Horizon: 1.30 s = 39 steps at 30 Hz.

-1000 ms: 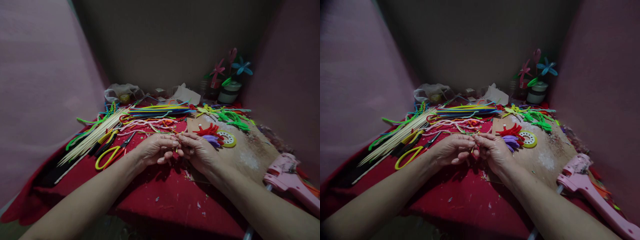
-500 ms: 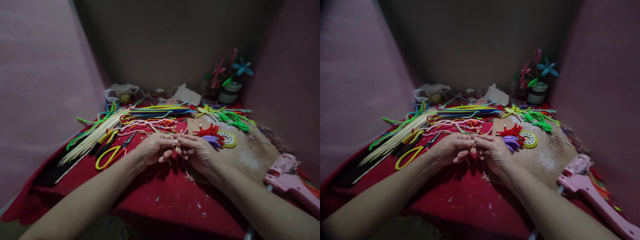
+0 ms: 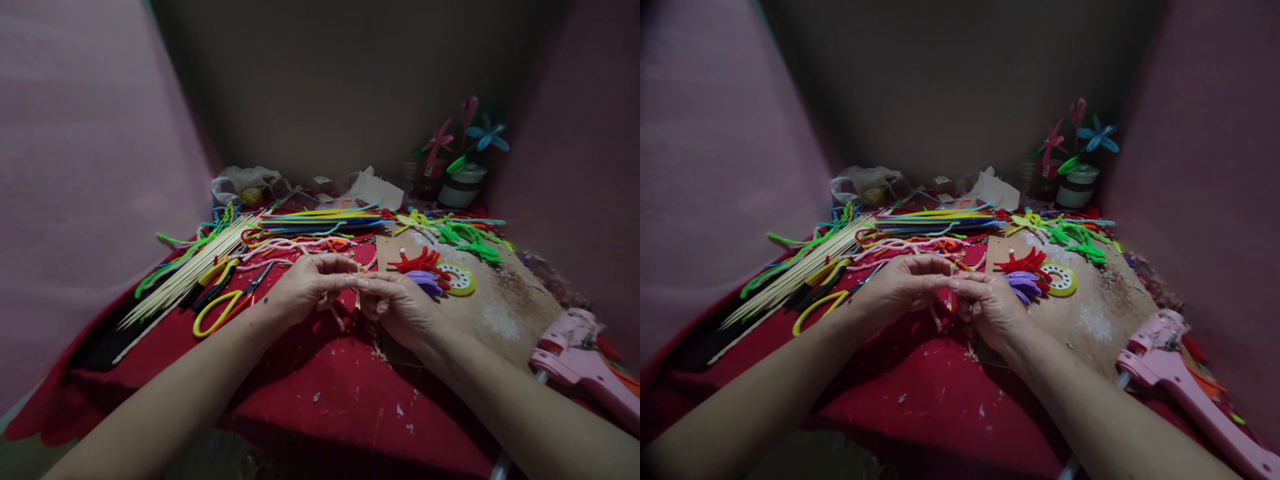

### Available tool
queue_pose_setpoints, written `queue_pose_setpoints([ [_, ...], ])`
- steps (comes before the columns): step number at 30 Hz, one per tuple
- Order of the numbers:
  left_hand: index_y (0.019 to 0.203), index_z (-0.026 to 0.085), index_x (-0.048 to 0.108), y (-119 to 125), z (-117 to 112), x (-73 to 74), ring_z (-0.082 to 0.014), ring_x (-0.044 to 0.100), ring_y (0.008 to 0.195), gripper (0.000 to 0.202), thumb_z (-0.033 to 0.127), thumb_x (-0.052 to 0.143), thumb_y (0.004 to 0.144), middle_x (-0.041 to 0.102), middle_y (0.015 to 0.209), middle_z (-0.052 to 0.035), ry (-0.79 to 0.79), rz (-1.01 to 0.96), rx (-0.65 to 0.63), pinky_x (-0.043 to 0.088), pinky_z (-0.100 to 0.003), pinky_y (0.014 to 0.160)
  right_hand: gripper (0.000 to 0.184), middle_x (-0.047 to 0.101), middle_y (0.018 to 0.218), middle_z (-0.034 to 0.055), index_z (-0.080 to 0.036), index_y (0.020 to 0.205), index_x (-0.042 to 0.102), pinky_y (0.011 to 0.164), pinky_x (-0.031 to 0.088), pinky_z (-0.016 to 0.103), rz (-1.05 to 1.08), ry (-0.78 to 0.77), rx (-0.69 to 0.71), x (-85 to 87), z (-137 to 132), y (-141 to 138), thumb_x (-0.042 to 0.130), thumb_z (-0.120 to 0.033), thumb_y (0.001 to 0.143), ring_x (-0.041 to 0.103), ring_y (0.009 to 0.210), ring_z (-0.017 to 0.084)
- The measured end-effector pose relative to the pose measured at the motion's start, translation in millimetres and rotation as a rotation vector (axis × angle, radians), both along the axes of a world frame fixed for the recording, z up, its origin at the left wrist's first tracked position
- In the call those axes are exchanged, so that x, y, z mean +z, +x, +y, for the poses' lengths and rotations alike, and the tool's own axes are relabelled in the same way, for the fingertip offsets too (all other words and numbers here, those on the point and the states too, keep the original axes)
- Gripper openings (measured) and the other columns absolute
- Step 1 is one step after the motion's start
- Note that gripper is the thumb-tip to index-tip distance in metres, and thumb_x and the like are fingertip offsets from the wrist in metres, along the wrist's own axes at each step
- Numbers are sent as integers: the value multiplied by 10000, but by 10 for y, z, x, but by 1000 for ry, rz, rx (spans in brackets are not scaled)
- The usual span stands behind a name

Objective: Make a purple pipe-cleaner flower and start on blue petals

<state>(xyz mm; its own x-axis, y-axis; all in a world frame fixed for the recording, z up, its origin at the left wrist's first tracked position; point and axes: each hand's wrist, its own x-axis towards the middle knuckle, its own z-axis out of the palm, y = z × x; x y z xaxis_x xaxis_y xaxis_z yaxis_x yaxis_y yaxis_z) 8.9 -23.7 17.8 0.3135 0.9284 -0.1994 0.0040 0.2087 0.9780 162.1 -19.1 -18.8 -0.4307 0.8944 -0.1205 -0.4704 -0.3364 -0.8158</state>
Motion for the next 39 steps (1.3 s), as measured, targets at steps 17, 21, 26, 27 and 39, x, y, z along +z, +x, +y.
queue_pose_setpoints([
  [17,715,127,568,24,45,-148,-48,483,448,164,240,685,695,544,567,17,-86,-195,-10,262,-159,393,142,620,635,29,-105,716,665,406,345,194,-80,-23,149,-37,-7,19,698,-219,637,482,457,68],
  [21,733,120,580,26,33,-142,-35,460,420,171,243,692,691,536,558,22,-80,-209,-6,250,-152,377,104,604,574,25,-97,658,665,384,327,184,-71,-6,124,-26,-12,22,695,-193,629,470,433,65],
  [26,841,124,620,-96,75,30,-2,403,411,218,224,706,668,573,673,12,77,-243,156,260,-142,379,92,607,568,16,-116,663,670,379,330,183,-11,-50,43,36,-15,44,710,-186,619,450,418,56],
  [27,831,118,626,-146,87,84,-4,410,422,203,215,702,669,573,671,8,130,-240,193,263,-140,382,92,612,574,18,-118,667,672,382,336,183,4,-57,31,45,-12,51,713,-185,617,457,424,58],
  [39,839,177,602,-1049,-314,327,-158,551,693,260,408,493,791,619,768,-37,442,1231,158,412,-258,623,113,626,570,21,-135,662,678,392,315,198,49,-78,44,22,16,73,733,-184,576,482,445,73],
])
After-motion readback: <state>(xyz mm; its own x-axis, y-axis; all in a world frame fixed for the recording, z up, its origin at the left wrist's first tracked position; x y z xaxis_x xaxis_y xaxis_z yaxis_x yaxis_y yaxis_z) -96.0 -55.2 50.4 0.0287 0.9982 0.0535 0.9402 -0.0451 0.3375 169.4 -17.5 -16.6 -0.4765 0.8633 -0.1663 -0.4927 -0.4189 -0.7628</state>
